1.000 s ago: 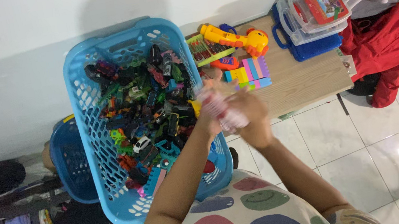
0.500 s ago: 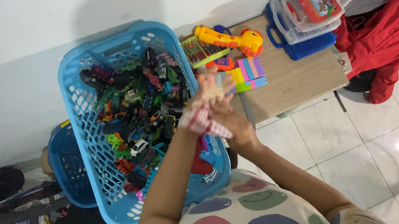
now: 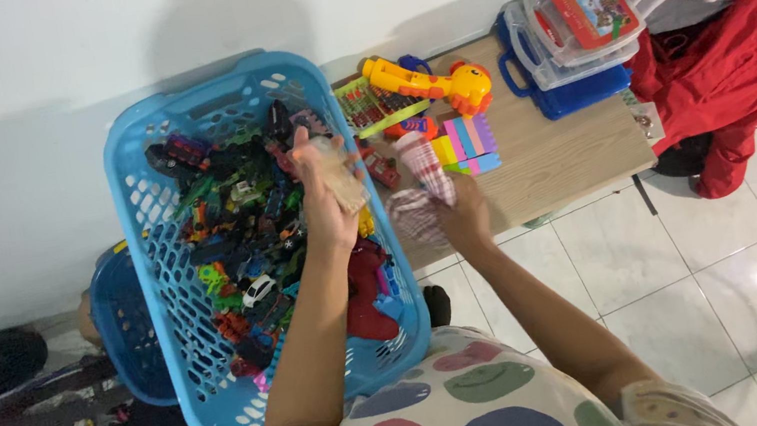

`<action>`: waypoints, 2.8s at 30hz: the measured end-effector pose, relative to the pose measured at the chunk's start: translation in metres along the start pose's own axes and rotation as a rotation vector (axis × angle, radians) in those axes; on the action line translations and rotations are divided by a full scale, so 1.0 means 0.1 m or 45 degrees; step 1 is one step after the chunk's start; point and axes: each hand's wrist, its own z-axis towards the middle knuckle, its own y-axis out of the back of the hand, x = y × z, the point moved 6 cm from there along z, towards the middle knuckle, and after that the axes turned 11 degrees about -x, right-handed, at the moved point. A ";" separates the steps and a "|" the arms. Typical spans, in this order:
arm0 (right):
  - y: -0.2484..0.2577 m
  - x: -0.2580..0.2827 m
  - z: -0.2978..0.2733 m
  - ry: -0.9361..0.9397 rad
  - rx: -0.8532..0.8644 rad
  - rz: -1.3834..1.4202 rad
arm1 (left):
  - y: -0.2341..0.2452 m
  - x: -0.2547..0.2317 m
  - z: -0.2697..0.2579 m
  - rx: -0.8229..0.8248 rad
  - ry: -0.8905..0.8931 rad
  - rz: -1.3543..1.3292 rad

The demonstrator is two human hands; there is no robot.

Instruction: The person sorts a variety of toys from a blue laundry basket onto a nearby wooden table. They handle items one by one, including a plastic container, toy swords, an abacus, and several toy vehicles, placing them on the table surface.

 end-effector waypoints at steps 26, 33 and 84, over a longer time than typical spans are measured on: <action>1.56 -2.04 2.51 -0.248 -0.474 -0.194 | -0.12 1.45 -0.17 -0.049 0.330 1.052; 1.49 -1.75 3.38 0.688 -0.611 -0.960 | 0.16 1.50 -0.06 -0.075 0.269 0.904; -0.55 2.06 -0.14 0.657 0.524 0.443 | 2.26 -1.15 -0.66 0.066 -0.073 2.688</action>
